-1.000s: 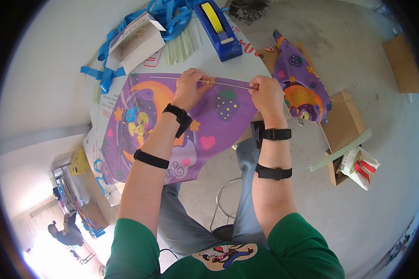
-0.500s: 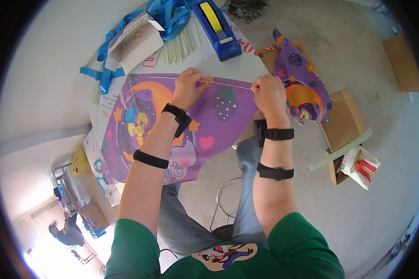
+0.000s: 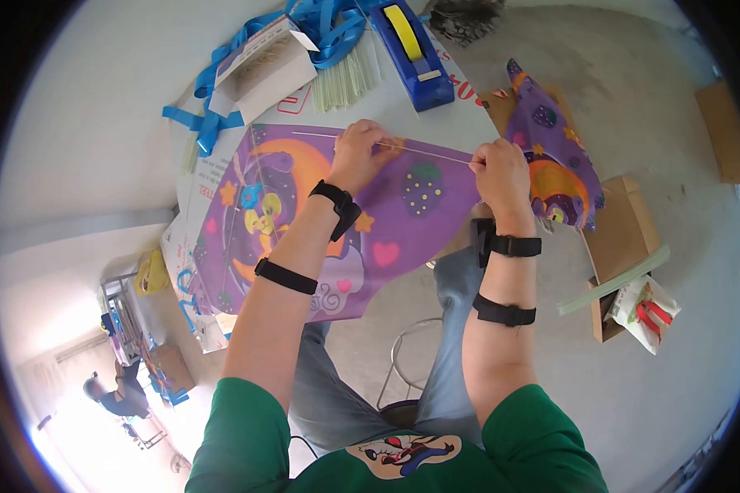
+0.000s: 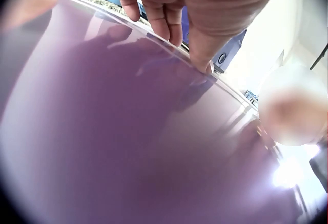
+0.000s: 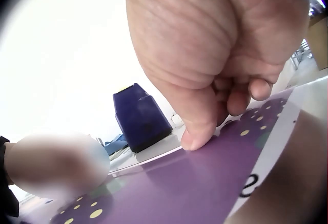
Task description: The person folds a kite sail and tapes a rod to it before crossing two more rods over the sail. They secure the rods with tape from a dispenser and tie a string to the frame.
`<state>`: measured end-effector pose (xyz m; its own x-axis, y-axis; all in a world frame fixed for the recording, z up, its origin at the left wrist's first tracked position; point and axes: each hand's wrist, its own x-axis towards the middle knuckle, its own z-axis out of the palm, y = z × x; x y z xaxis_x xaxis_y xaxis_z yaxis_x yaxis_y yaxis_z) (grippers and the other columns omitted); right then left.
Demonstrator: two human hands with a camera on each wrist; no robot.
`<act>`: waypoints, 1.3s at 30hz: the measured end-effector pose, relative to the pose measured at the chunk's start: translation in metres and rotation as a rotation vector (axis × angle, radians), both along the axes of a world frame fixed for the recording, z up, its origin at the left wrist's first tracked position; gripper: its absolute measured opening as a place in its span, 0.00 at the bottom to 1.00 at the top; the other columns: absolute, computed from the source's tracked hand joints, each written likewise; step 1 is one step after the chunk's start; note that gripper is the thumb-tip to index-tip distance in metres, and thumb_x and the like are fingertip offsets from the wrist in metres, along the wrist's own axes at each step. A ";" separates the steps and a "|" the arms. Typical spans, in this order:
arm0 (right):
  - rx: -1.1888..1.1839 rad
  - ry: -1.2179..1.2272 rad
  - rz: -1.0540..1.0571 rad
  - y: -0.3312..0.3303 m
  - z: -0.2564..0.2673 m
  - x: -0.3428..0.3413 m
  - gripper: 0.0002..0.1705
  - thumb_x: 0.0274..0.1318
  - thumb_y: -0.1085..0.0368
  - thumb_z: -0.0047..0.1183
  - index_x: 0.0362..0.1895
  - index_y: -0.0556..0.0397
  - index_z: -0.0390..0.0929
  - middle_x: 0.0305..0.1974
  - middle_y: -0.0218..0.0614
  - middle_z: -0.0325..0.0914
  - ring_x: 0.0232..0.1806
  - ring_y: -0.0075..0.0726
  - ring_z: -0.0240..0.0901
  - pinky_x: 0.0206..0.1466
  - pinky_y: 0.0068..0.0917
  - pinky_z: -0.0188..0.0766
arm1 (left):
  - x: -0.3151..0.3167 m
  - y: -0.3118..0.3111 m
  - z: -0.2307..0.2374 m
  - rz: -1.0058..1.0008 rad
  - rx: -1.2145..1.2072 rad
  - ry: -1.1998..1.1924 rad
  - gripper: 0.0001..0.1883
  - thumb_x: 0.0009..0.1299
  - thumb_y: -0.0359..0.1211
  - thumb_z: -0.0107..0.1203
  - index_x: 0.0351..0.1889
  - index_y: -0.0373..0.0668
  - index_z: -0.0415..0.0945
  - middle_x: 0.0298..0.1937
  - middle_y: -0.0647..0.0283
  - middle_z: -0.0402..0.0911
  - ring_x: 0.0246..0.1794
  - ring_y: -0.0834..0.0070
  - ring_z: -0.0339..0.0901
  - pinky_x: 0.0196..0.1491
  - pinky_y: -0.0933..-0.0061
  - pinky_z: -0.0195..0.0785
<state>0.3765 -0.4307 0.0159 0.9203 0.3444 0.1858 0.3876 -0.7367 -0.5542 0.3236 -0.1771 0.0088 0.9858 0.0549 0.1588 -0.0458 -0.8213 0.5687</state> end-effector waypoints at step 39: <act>0.122 0.218 -0.017 -0.016 0.003 0.006 0.06 0.38 0.77 0.50 0.17 0.53 0.75 0.25 0.39 0.74 0.33 0.48 0.70 0.36 0.39 0.66 | 0.002 0.000 -0.005 0.007 -0.088 0.067 0.10 0.53 0.35 0.66 0.34 0.55 0.83 0.40 0.68 0.75 0.47 0.67 0.71 0.53 0.62 0.58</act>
